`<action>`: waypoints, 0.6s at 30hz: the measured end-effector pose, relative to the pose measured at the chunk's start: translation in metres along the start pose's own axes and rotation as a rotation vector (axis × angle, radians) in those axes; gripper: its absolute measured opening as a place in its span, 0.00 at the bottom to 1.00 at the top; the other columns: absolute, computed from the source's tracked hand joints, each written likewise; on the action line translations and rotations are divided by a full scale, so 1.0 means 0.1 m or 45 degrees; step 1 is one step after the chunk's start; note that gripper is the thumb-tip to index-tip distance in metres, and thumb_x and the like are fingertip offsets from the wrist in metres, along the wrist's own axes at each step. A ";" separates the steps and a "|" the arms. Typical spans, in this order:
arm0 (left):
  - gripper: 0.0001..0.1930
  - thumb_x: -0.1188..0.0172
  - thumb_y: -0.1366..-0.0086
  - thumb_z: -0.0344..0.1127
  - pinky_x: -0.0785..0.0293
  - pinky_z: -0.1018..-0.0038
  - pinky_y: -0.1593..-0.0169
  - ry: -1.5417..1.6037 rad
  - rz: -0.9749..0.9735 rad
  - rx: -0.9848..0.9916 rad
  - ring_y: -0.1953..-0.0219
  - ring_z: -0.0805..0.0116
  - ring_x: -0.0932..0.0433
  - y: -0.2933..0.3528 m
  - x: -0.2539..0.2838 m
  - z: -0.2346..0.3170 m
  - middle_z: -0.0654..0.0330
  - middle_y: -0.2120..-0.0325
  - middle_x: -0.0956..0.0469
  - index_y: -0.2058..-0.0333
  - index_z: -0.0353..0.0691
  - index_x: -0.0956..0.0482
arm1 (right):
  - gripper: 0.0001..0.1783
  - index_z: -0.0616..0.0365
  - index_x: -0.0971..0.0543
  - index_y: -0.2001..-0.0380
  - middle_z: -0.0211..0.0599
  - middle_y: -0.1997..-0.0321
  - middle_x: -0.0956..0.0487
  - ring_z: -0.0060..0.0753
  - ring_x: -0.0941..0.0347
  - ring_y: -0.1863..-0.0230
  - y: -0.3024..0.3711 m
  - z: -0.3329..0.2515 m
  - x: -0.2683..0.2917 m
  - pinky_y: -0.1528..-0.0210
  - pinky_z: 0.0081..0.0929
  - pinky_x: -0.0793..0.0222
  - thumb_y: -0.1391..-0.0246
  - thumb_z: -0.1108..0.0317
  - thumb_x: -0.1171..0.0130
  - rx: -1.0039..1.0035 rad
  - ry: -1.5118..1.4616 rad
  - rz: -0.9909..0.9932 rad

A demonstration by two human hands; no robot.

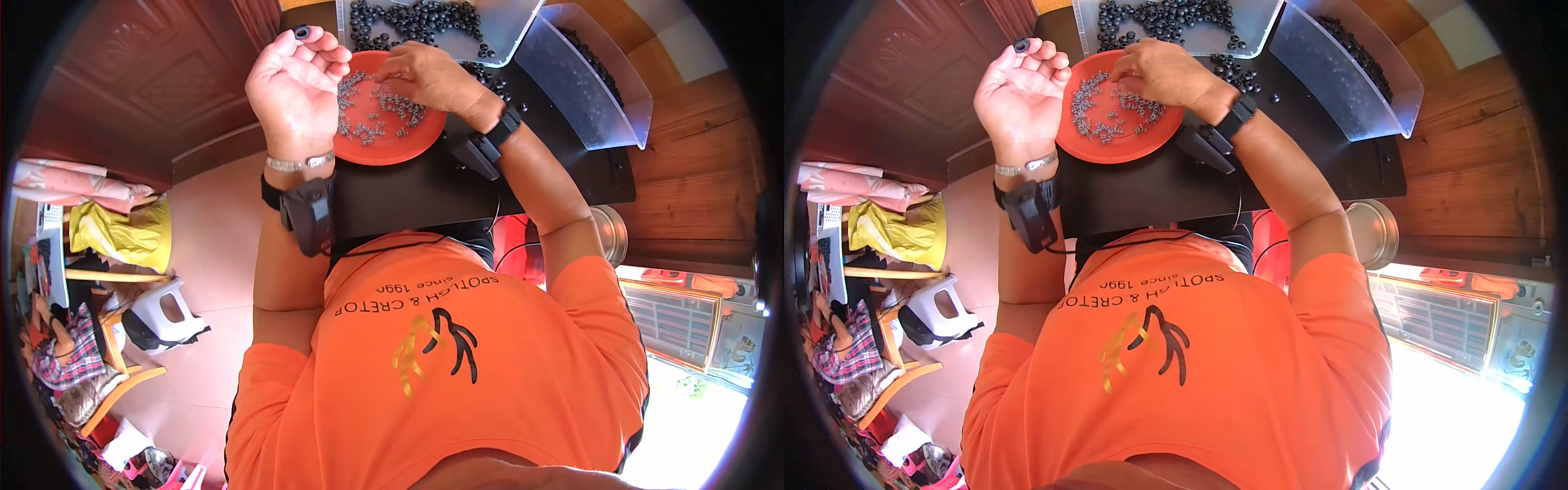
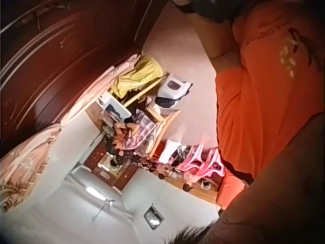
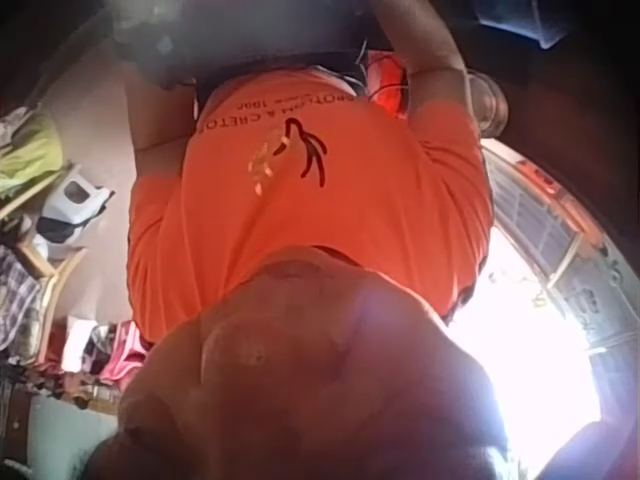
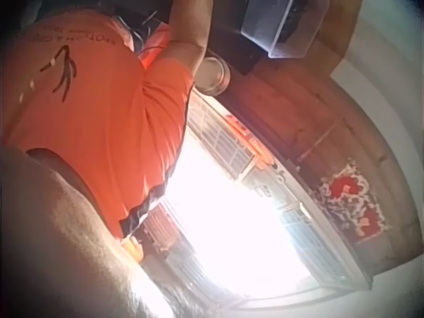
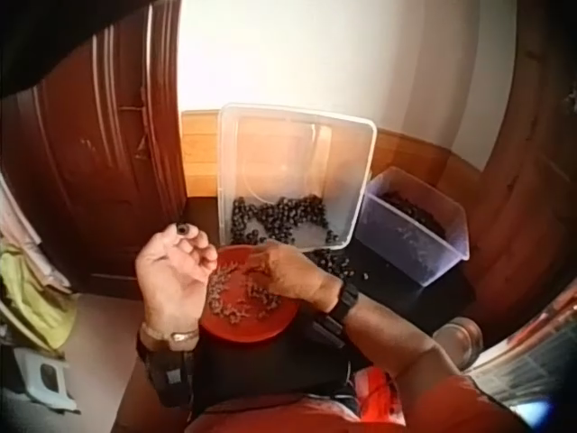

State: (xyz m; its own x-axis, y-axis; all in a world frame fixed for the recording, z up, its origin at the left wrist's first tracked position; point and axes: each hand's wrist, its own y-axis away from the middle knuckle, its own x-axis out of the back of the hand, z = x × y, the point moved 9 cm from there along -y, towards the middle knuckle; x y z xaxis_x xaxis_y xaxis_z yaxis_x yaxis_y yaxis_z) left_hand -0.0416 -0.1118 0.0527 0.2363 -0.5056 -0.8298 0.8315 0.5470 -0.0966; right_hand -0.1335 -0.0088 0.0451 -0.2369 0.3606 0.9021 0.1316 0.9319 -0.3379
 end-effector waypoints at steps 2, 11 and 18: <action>0.12 0.52 0.39 0.41 0.34 0.69 0.64 -0.010 -0.036 0.004 0.70 0.61 0.27 0.13 -0.01 0.01 0.57 0.73 0.26 0.71 0.37 0.29 | 0.09 0.52 0.19 0.66 0.36 0.67 0.23 0.42 0.28 0.60 -0.10 -0.06 -0.08 0.58 0.35 0.31 0.54 0.67 0.40 0.011 -0.019 -0.031; 0.11 0.54 0.37 0.40 0.34 0.73 0.63 -0.244 -0.027 0.186 0.70 0.65 0.26 0.72 0.33 -0.31 0.59 0.73 0.26 0.68 0.39 0.29 | 0.05 0.53 0.20 0.74 0.36 0.71 0.21 0.44 0.26 0.63 -0.22 -0.03 -0.43 0.59 0.37 0.29 0.56 0.66 0.41 0.082 0.286 -0.206; 0.10 0.54 0.37 0.38 0.34 0.75 0.64 -0.309 -0.114 0.381 0.70 0.66 0.27 0.95 0.41 -0.58 0.58 0.71 0.26 0.66 0.38 0.29 | 0.05 0.54 0.22 0.72 0.37 0.70 0.22 0.44 0.26 0.62 -0.04 0.14 -0.41 0.60 0.38 0.30 0.56 0.70 0.42 -0.088 0.224 -0.235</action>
State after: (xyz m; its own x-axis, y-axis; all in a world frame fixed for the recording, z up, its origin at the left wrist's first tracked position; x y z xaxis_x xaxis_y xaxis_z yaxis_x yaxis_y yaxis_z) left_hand 0.0183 -0.0421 -0.0222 0.2386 -0.7050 -0.6678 0.9556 0.2930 0.0321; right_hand -0.1382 -0.0269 0.0053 -0.0927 0.1665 0.9817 0.1684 0.9743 -0.1493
